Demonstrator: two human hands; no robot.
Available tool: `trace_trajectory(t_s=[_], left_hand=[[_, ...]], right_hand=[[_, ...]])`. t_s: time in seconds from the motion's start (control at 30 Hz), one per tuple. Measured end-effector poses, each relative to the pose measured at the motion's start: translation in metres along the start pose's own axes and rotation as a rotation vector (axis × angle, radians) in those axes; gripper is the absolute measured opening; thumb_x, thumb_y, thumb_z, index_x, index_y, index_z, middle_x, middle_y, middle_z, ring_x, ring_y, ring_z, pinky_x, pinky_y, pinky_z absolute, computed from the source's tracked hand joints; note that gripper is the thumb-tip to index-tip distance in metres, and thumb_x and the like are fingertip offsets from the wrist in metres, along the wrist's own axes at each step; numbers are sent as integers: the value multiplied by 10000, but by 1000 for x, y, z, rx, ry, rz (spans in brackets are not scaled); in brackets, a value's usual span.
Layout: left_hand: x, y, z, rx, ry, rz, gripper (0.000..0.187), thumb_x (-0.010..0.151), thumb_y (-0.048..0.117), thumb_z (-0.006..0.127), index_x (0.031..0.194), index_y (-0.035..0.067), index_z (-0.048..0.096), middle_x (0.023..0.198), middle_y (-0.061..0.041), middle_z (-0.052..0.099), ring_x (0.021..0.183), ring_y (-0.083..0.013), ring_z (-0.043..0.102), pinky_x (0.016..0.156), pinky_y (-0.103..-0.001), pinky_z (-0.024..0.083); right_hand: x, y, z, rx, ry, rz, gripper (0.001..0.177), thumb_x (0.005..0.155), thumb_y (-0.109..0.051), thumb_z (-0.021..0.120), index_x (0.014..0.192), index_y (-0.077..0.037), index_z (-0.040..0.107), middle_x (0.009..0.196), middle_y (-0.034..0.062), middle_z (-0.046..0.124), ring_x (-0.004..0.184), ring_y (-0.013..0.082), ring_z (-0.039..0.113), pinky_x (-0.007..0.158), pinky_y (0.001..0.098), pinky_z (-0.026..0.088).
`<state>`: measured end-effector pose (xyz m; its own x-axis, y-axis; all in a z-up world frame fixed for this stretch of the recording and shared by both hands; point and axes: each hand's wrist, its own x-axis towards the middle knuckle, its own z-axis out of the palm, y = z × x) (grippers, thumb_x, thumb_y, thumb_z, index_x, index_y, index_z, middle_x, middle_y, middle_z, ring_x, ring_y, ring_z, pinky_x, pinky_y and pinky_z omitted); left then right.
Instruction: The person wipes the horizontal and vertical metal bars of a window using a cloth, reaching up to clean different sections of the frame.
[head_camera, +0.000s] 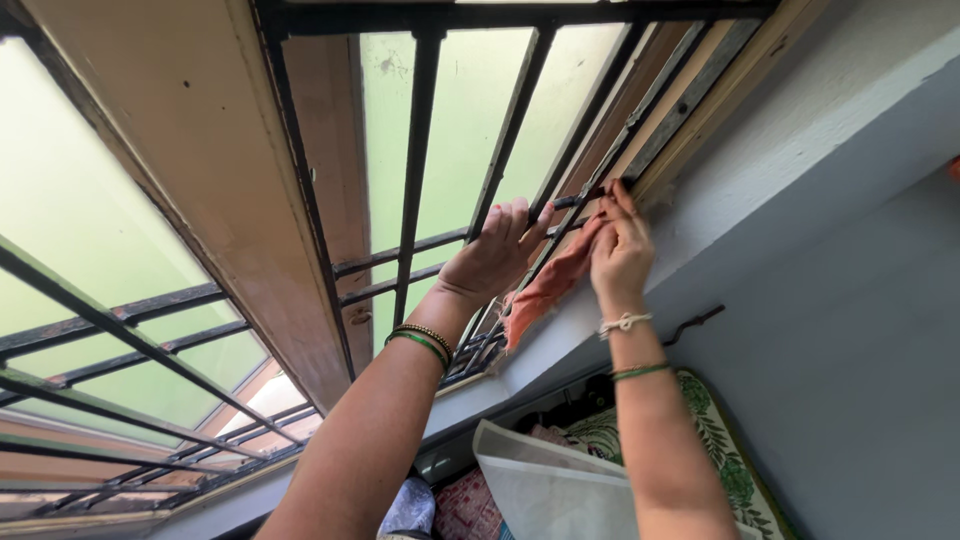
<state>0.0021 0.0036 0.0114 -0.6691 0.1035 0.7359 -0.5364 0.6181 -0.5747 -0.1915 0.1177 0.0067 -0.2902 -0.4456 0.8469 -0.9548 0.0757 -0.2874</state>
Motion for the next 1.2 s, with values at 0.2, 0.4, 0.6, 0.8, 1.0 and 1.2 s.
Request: trace_trajectory(t_s=[0.2,0.4,0.6,0.8,1.0,1.2], left_hand=[[-1,1,0,27,-5,-3,477,1046,262,462,1471,60,539,1161,-91,624,1171,-222,551,1075,-376,355],[2,0,-2,8,-2,-6,504,998,275,481,1448,62,561,1141,-91,633,1166,-227,556,1050,-371,358],[-1,3,3,26,6,-2,453,1036,248,493,1446,66,555,1166,-74,631,1191,-214,556,1075,-383,356],[1,1,2,22,6,3,481,1021,262,478,1455,68,555,1141,-92,637,1173,-219,569,1062,-372,366],[1,1,-2,-14,18,-33,484,1041,276,457,1461,53,547,1157,-94,635,1174,-220,569,1072,-380,369],[0,-1,-2,12,-11,-21,494,1031,254,454,1473,53,541,1164,-98,636,1127,-236,555,1071,-365,366]], right_hand=[[-6,-11,5,253,-46,80,324,1037,65,485,1282,-6,684,1328,144,693,1152,230,719,961,315,583],[10,-21,8,223,51,277,325,982,56,530,1252,-7,700,1261,150,716,1062,261,740,940,349,618],[11,-10,-3,-32,-97,-9,310,998,30,574,1295,71,654,1292,182,683,1129,324,689,1004,368,566],[-8,-22,20,219,24,250,365,982,62,517,1279,8,722,1323,165,702,1253,323,668,1076,383,542],[7,1,12,-78,23,-18,399,967,68,504,1341,31,640,1386,199,655,1242,337,642,1086,392,515],[9,-24,2,78,-87,64,380,1018,55,490,1318,-50,697,1329,144,690,1130,288,716,1017,345,592]])
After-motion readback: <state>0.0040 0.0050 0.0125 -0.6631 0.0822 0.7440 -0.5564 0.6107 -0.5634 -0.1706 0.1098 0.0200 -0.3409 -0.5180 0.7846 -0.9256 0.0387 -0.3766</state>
